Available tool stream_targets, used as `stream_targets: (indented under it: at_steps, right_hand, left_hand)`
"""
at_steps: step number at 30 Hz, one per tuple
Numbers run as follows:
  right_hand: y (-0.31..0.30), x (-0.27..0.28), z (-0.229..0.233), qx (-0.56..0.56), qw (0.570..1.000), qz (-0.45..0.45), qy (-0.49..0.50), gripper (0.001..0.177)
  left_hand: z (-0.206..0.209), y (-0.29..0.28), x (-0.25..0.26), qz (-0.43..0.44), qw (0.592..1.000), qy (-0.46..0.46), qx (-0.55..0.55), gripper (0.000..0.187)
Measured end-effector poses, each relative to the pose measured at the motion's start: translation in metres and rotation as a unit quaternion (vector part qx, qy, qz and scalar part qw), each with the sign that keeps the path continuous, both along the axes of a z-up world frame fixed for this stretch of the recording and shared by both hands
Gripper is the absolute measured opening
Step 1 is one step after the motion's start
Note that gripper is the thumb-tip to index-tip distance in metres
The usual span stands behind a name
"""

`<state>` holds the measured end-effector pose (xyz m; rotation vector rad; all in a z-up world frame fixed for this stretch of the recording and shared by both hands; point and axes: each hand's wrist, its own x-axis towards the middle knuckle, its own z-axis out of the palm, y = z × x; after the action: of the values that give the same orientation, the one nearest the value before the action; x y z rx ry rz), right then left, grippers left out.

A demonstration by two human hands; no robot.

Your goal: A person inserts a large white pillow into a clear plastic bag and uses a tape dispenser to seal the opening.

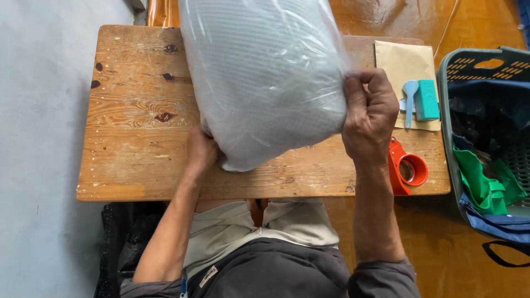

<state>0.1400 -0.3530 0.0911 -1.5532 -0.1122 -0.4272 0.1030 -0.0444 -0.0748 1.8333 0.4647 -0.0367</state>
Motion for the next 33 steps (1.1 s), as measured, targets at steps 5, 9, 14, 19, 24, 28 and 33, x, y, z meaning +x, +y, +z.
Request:
stream_targets:
  at_steps: [5, 9, 14, 19, 24, 28, 33]
  right_hand:
    - [0.059, -0.046, 0.093, -0.408, 0.891, 0.075, -0.185, 0.013]
    - [0.089, -0.055, 0.101, -0.415, 0.853, 0.144, -0.283, 0.02]
    - [0.127, -0.067, 0.097, -0.512, 0.76, 0.14, -0.376, 0.011]
    - [0.104, -0.073, 0.048, -0.582, 0.717, 0.157, -0.35, 0.01]
    - [0.054, -0.062, 0.002, -0.526, 0.761, 0.125, -0.358, 0.014]
    - [0.036, -0.066, -0.023, -0.406, 0.847, 0.134, -0.316, 0.013]
    - [0.039, -0.08, -0.049, -0.351, 0.881, 0.153, -0.279, 0.002]
  left_hand:
    - [-0.004, -0.03, 0.009, 0.075, 0.995, -0.048, -0.033, 0.026]
    - [0.001, -0.062, 0.0, 0.038, 0.987, -0.154, 0.009, 0.023]
    - [0.012, -0.092, -0.028, 0.001, 0.958, -0.278, 0.069, 0.02]
    - [0.031, -0.117, -0.067, -0.03, 0.91, -0.395, 0.124, 0.017]
    - [0.053, -0.139, -0.097, -0.049, 0.846, -0.5, 0.181, 0.015]
    - [0.074, -0.122, -0.102, -0.027, 0.812, -0.537, 0.228, 0.029]
    - [0.085, -0.083, -0.069, -0.081, 0.761, -0.531, 0.364, 0.034]
